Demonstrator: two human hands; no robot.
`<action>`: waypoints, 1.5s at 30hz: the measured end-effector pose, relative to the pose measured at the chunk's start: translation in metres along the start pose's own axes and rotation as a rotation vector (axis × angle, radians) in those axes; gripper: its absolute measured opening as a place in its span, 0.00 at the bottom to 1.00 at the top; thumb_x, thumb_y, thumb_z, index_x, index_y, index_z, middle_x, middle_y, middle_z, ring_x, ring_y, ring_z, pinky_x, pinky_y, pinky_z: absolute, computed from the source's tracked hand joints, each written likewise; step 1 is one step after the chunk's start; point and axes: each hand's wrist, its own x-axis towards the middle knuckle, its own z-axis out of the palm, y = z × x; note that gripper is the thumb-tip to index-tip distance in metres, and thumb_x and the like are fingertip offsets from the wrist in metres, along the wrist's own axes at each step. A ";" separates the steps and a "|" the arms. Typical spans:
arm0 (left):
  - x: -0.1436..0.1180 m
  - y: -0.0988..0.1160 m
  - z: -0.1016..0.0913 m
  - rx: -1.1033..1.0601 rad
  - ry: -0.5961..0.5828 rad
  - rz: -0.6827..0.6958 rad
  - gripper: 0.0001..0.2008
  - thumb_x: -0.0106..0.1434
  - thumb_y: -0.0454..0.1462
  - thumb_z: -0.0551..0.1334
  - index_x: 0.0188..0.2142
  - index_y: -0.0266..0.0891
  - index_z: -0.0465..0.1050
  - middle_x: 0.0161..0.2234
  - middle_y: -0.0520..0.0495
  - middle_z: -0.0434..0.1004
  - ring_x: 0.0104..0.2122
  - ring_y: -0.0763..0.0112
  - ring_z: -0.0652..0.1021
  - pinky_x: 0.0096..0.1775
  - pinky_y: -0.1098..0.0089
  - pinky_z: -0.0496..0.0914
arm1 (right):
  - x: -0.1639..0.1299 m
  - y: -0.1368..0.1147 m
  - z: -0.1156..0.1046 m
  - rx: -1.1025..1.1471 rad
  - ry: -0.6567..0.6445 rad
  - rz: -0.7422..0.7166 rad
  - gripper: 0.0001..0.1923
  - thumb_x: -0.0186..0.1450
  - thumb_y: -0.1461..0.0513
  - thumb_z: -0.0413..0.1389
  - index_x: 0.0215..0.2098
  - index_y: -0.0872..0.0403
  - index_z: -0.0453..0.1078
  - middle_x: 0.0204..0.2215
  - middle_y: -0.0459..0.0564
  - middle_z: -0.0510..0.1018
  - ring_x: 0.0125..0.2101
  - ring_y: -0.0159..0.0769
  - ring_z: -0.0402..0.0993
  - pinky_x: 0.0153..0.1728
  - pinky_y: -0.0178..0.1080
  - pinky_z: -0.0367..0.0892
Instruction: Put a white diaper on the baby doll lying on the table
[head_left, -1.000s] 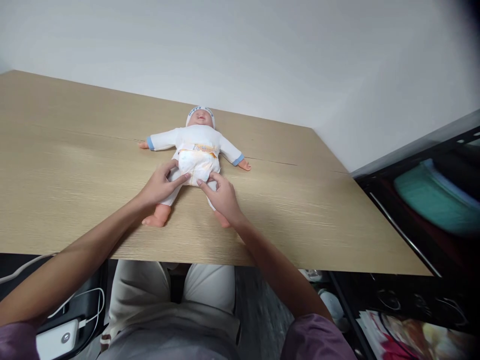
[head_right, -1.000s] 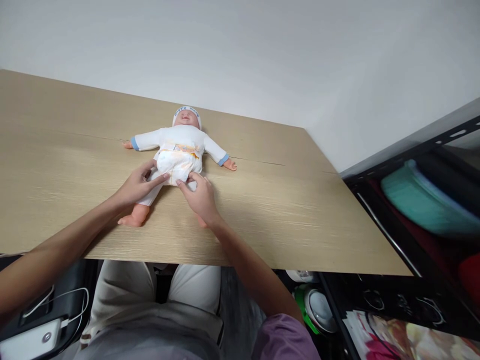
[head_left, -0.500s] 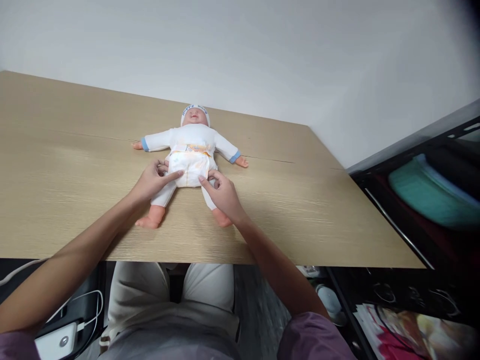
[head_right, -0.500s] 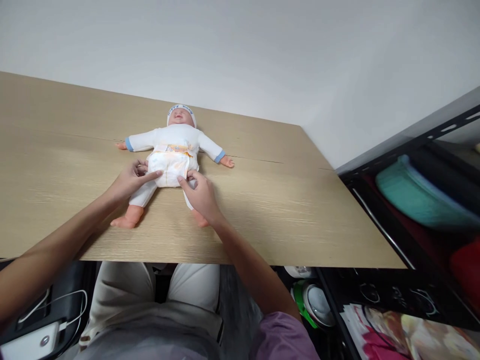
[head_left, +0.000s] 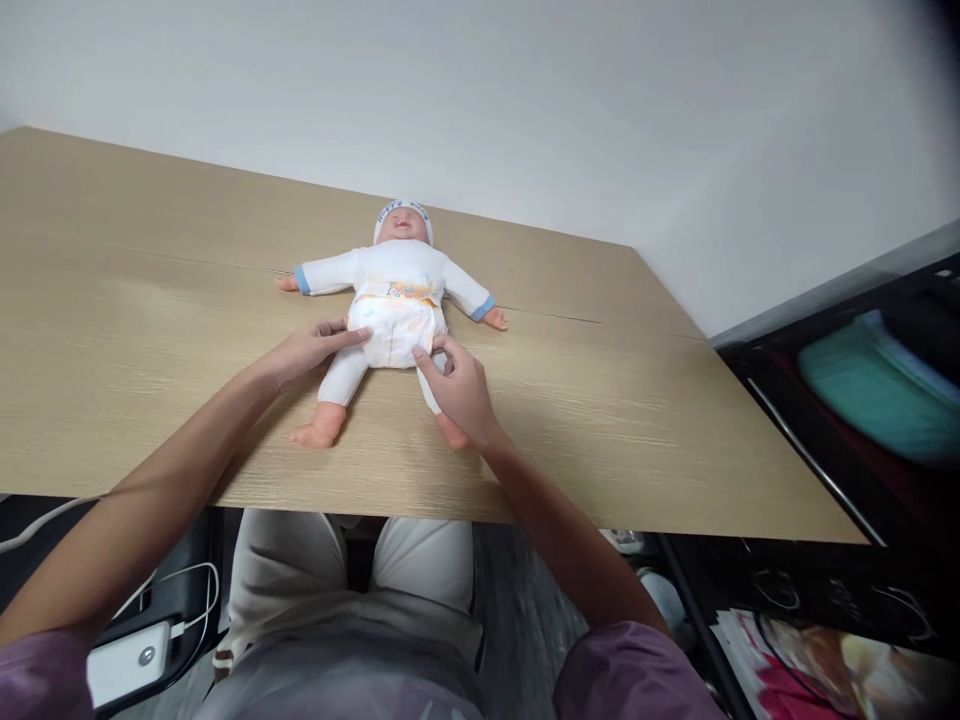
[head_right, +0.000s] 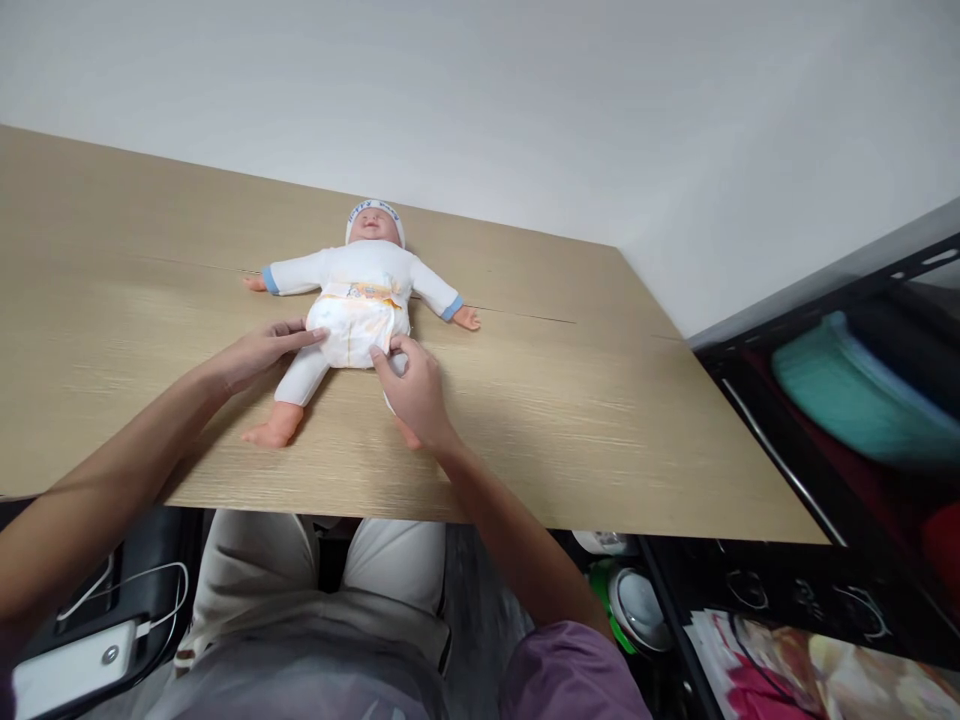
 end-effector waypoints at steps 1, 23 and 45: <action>0.001 -0.001 0.001 -0.007 0.004 0.009 0.29 0.58 0.57 0.82 0.48 0.40 0.87 0.48 0.36 0.90 0.48 0.47 0.87 0.50 0.52 0.80 | -0.001 0.001 0.001 -0.032 0.038 -0.037 0.15 0.75 0.48 0.61 0.37 0.48 0.73 0.38 0.49 0.78 0.42 0.44 0.78 0.51 0.46 0.73; 0.060 -0.032 -0.050 1.003 0.588 0.521 0.28 0.76 0.49 0.62 0.68 0.36 0.69 0.73 0.26 0.69 0.73 0.38 0.66 0.75 0.39 0.57 | 0.094 0.100 -0.029 -0.587 0.257 -0.200 0.31 0.77 0.48 0.59 0.72 0.56 0.67 0.67 0.68 0.74 0.66 0.60 0.68 0.69 0.62 0.64; -0.024 0.041 0.005 0.880 0.501 0.123 0.31 0.64 0.62 0.68 0.53 0.43 0.67 0.48 0.41 0.85 0.44 0.48 0.84 0.43 0.58 0.75 | 0.077 0.044 -0.054 -0.138 -0.079 -0.061 0.25 0.77 0.46 0.58 0.63 0.53 0.77 0.56 0.59 0.86 0.52 0.51 0.82 0.55 0.51 0.76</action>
